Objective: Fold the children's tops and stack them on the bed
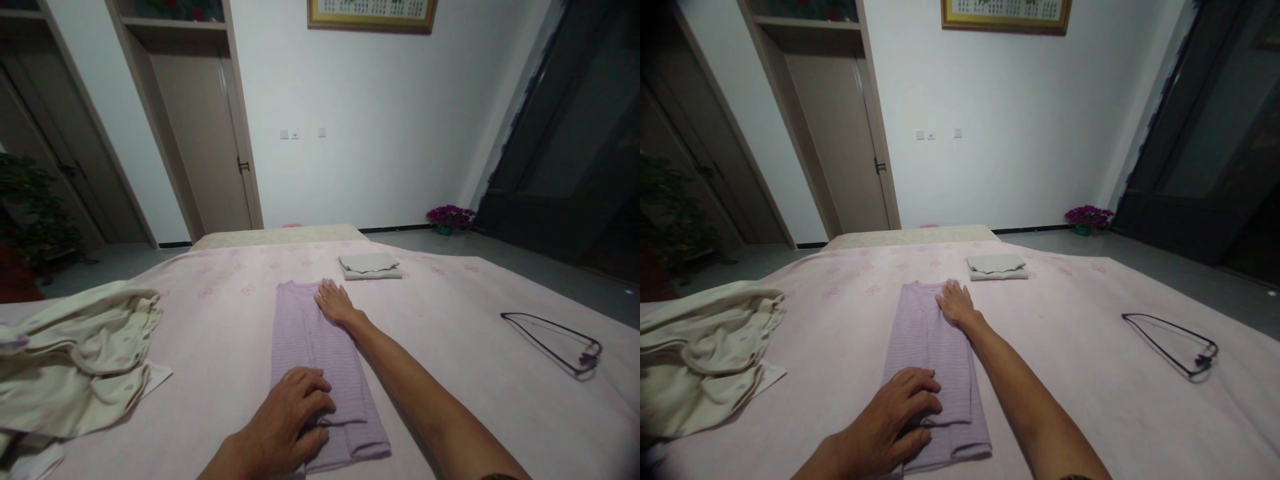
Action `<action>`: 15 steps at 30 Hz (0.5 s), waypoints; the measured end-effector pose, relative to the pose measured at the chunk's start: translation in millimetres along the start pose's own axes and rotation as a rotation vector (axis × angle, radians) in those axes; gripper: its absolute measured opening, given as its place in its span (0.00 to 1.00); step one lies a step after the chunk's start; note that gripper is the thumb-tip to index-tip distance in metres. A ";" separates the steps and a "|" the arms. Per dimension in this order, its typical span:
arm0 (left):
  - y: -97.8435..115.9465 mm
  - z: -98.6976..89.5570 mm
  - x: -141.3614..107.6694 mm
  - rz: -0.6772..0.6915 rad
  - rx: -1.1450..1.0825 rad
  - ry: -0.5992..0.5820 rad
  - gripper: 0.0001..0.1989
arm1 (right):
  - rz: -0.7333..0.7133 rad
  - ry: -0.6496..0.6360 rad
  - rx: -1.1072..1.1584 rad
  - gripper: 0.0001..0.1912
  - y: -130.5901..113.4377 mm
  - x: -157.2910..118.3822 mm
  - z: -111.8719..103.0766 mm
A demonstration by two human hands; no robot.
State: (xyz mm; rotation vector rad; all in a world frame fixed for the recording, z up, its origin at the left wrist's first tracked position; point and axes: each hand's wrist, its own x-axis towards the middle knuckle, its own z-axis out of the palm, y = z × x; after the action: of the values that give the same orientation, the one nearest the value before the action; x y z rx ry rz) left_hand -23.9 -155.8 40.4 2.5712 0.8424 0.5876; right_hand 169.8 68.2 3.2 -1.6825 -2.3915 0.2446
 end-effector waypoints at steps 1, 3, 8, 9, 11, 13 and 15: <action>-0.3 0.2 -0.1 0.002 0.001 0.002 0.15 | 0.003 -0.012 -0.008 0.35 1.7 -0.6 -2.0; -1.2 1.2 -0.7 0.007 0.003 0.006 0.15 | 0.003 -0.035 -0.023 0.36 4.1 -2.8 -7.5; -3.6 4.1 -2.8 0.013 0.007 0.020 0.16 | -0.020 -0.012 -0.054 0.35 -8.0 -14.0 -19.7; -3.6 4.1 -3.0 0.011 0.009 0.018 0.17 | -0.042 0.003 -0.057 0.34 -13.1 -17.6 -20.0; -3.1 3.5 -3.0 0.009 0.013 0.009 0.17 | -0.109 0.015 -0.055 0.33 -23.9 -25.5 -17.4; -2.1 2.6 -2.9 0.011 0.016 0.003 0.17 | -0.178 -0.020 -0.036 0.34 -33.7 -33.2 -12.0; -1.2 1.9 -2.9 0.014 0.018 0.005 0.17 | -0.205 -0.072 -0.018 0.34 -40.8 -39.1 -6.8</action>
State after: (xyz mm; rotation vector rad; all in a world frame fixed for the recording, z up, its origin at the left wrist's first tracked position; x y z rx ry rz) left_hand -25.7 -157.1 37.5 2.5953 0.8351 0.5929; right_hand 147.3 17.8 17.2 -1.4439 -2.6026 0.2548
